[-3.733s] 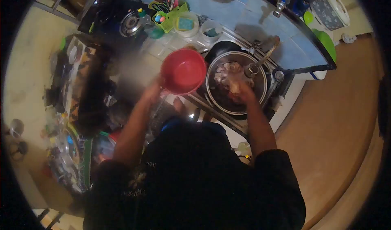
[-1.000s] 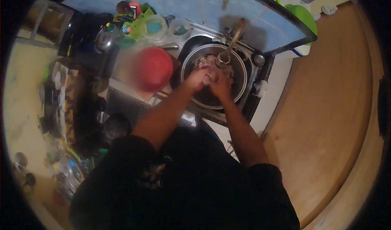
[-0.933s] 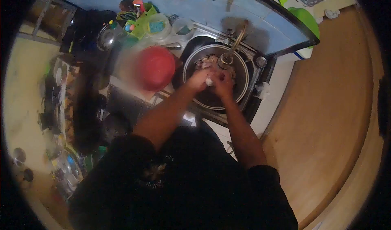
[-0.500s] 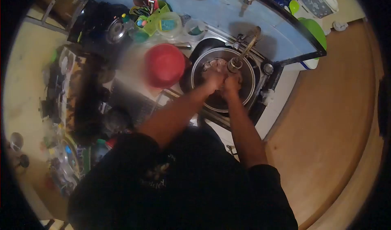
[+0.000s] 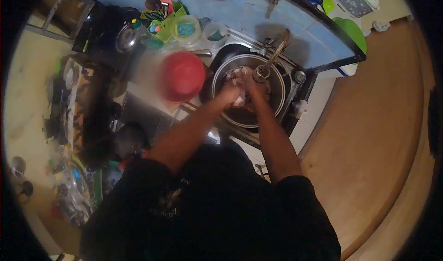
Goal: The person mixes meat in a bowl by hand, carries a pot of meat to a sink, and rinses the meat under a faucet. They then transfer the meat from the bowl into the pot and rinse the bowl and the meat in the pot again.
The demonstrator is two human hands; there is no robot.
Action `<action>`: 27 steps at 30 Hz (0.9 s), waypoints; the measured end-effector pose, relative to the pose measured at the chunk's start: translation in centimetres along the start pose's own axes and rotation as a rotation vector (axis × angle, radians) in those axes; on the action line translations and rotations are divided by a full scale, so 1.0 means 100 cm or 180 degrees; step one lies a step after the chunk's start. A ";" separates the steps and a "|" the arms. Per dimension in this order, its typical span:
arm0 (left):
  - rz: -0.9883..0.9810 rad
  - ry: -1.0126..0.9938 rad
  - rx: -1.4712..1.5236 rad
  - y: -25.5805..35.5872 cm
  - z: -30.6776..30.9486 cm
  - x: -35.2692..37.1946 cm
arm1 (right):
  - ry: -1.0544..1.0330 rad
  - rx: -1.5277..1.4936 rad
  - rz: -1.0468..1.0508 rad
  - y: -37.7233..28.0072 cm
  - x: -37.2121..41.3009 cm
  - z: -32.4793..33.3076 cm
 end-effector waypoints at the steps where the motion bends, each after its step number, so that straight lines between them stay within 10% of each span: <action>1: -0.0187 0.0123 0.0161 -0.031 0.002 -0.041 | 0.0003 0.0009 -0.0003 0.001 -0.001 0.000; 4: -0.0579 0.0337 0.0491 -0.082 0.007 -0.107 | -0.0597 -0.0436 -0.0696 0.012 0.004 -0.007; 6: -0.0290 -0.0690 0.1072 -0.046 -0.021 -0.058 | -0.0931 -0.0237 -0.1285 -0.016 0.032 0.009; 10: -0.0240 -0.0460 0.1339 -0.023 -0.022 -0.038 | -0.1482 -0.0544 -0.0615 0.018 0.002 0.010; 18: -0.1758 -0.0491 -0.4513 0.063 -0.084 -0.002 | -0.0946 0.1455 0.1623 -0.106 0.020 0.060; 21: -0.1480 0.0147 -0.2226 0.073 -0.037 0.021 | -0.0361 0.2119 0.2664 -0.119 0.016 0.051; 27: -0.1303 -0.0155 -0.2630 0.069 -0.026 0.047 | -0.1045 0.3077 0.1919 -0.113 -0.067 0.000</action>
Point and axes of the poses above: each hand's wrist, its own x-axis away from the middle knuckle, its own z-axis out of the back of the hand, y = z × x, the point moved 10 cm from there along -x, towards the middle knuckle, and after that the axes turned 14 degrees about -y, right-handed, at the moved point
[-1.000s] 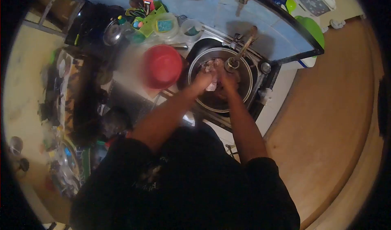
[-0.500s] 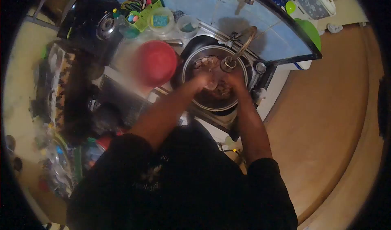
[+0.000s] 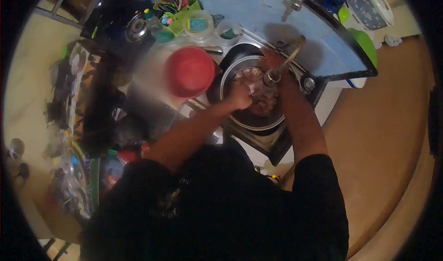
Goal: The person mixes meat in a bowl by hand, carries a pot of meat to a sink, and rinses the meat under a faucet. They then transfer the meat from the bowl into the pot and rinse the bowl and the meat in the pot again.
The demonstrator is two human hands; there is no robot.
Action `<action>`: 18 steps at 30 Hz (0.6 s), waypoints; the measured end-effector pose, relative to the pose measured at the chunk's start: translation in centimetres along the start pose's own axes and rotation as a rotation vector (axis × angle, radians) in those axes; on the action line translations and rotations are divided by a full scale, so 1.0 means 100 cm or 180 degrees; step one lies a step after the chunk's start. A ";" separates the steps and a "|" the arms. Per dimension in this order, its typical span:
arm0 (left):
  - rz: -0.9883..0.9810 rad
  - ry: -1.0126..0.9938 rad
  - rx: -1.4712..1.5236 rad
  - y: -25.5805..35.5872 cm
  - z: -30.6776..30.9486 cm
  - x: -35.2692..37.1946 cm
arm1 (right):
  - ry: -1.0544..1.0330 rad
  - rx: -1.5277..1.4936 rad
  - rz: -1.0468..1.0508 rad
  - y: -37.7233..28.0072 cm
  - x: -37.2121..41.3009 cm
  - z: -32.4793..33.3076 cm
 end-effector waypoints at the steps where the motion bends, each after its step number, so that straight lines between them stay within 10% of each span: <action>1: 0.0026 0.0033 0.0001 -0.007 -0.005 -0.001 | 0.0005 0.0001 0.0042 -0.008 -0.003 0.014; 7: 0.0058 0.0727 -0.0608 -0.042 -0.037 -0.022 | -0.0906 0.0251 -0.0522 -0.015 -0.017 0.018; 13: -0.0042 0.0631 -0.0858 -0.064 -0.051 -0.032 | 0.0118 0.1383 -0.0033 -0.003 -0.007 0.008; 16: -0.0166 -0.0509 -0.1405 -0.008 -0.019 0.014 | 0.1141 -0.0807 -0.1037 0.065 0.020 0.015; 18: 0.0129 0.0047 0.2107 -0.051 -0.006 0.049 | 0.1978 -0.1185 0.0586 0.046 0.041 0.028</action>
Point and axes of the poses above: each hand's wrist, its own x-axis away from the middle knuckle, its own z-axis out of the back of the hand, y = z × x, the point moved 10 cm from there along -x, towards the middle knuckle, and after that the axes turned 14 degrees about -y, right-handed, at the moved point
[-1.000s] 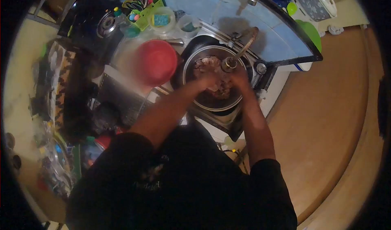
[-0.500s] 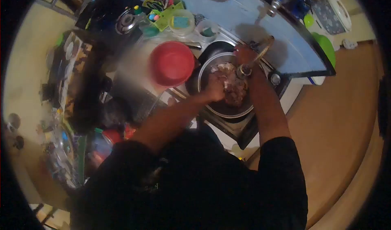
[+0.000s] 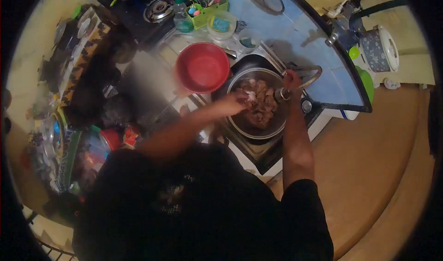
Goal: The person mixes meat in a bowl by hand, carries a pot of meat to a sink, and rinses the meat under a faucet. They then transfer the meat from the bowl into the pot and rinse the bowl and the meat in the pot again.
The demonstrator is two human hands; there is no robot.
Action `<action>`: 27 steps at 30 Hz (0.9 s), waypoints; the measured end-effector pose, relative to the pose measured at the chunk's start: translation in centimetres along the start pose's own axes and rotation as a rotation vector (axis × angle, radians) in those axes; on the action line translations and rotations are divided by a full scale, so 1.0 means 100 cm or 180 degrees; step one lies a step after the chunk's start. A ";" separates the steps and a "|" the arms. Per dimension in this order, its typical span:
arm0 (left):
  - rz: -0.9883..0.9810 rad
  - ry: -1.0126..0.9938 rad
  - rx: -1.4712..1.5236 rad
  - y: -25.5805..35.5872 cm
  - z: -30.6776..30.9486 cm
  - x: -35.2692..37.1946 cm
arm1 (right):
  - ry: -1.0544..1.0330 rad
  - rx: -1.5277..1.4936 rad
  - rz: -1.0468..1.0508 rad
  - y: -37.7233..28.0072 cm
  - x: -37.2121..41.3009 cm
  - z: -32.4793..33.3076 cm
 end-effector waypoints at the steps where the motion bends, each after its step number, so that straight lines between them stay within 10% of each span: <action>1: 0.0118 -0.0151 0.0622 0.005 0.006 0.031 | 0.0016 0.0002 -0.0003 -0.001 0.007 0.004; 4: 0.0400 0.0202 0.1448 -0.023 0.049 0.109 | -0.0247 -0.1498 -0.1333 0.031 0.042 0.003; 6: 0.0986 0.0752 0.1330 -0.087 0.089 0.149 | -0.1047 0.0882 -0.0840 -0.014 0.050 0.019; 8: 0.0666 0.1328 0.1888 -0.081 0.105 0.170 | -0.1736 0.0542 -0.1740 -0.050 0.075 0.023; 13: 0.0085 0.1811 0.2462 -0.039 0.123 0.163 | -0.2033 -0.0485 -0.0673 -0.115 0.114 -0.041; 15: -0.0108 0.1940 0.2351 -0.064 0.135 0.143 | -0.2629 -0.1722 -0.1962 -0.164 0.106 -0.054; 18: -0.1281 0.3522 0.1166 -0.036 0.165 0.178 | -0.2549 -0.0268 -0.0678 -0.209 0.058 -0.059; 19: -0.1043 0.3065 0.1840 -0.039 0.158 0.180 | -0.2740 -0.0779 -0.0893 -0.217 0.048 -0.063; 24: -0.0498 0.3545 0.0097 -0.057 0.150 0.316 | -0.3286 -0.2314 -0.1390 -0.228 0.065 -0.097; 27: -0.0539 0.3685 0.1359 -0.094 0.086 0.454 | -0.3858 -0.2078 -0.1100 -0.291 0.080 -0.144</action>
Point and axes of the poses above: each hand's wrist, its own x-axis away from the middle knuckle, its own z-axis out of the back of the hand, y = z × x, the point moved 10 cm from there along -x, towards the middle knuckle, and after that the axes turned 14 degrees about -y, right-handed, at the moved point
